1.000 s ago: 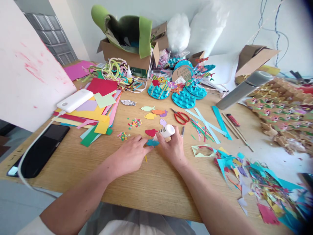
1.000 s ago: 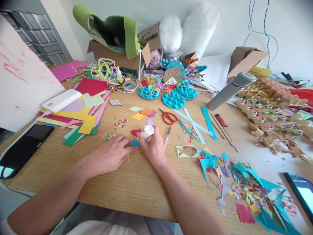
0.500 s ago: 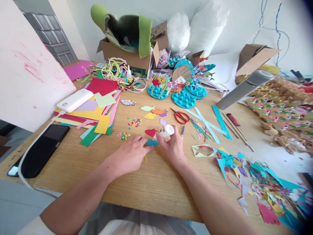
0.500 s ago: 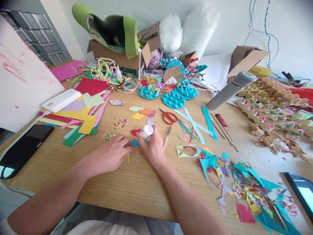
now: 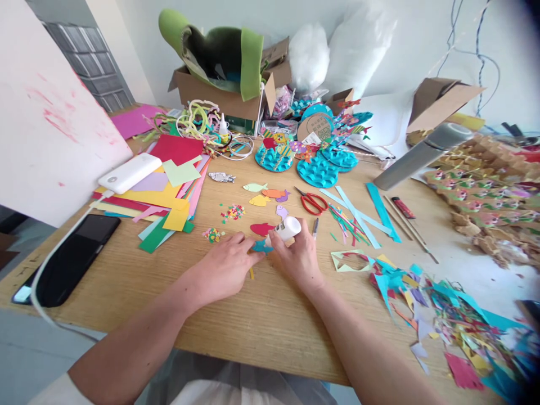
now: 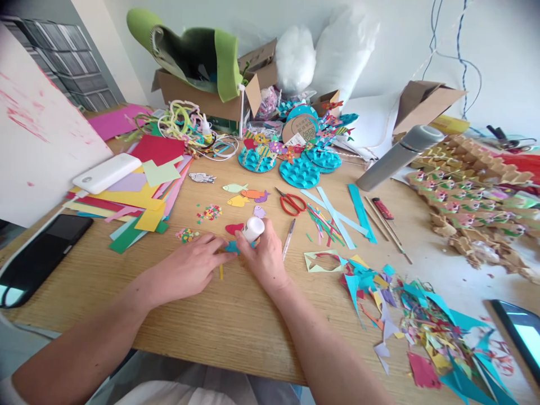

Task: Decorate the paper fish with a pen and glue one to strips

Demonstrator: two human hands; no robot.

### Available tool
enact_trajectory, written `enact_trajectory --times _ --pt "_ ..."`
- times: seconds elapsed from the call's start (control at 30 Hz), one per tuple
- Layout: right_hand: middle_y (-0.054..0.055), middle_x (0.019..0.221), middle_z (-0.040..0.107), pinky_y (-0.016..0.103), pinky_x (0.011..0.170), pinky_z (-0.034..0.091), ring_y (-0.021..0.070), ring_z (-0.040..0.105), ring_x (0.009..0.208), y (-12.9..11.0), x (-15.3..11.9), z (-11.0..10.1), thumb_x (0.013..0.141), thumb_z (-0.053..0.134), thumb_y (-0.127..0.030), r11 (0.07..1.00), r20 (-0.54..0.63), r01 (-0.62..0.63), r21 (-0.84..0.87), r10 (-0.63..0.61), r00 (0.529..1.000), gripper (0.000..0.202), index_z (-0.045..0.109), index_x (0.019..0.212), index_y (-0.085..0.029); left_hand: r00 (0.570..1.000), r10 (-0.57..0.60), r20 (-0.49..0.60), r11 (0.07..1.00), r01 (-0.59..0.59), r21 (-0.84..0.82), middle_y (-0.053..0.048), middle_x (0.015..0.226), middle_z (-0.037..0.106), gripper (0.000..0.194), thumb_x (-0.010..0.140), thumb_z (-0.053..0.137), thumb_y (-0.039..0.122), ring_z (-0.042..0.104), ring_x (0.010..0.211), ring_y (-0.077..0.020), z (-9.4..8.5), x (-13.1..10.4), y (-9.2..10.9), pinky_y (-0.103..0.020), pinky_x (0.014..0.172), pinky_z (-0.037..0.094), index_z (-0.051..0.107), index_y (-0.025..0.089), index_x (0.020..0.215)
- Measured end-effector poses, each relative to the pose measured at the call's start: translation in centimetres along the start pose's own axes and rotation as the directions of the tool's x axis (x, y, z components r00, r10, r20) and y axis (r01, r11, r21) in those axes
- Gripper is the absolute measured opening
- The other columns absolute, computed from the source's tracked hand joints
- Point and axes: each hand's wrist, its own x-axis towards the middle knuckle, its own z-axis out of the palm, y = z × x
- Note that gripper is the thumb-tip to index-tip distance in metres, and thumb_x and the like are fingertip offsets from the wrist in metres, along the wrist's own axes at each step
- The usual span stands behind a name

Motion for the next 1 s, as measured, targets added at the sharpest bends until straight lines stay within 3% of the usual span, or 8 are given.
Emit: enact_trajectory --times 1.0 --pt "-0.006 0.061 0.049 0.024 0.049 0.037 0.0112 0.045 0.05 -0.3 0.01 -0.24 0.079 0.064 -0.037 1.0 0.016 -0.005 0.013 0.005 1.0 0.027 0.04 0.079 -0.024 1.0 -0.003 0.023 1.0 0.003 -0.009 -0.011 0.11 0.059 0.044 0.082 0.048 0.005 0.05 0.109 -0.0272 -0.52 -0.05 0.17 -0.045 0.096 0.043 0.061 0.022 0.121"
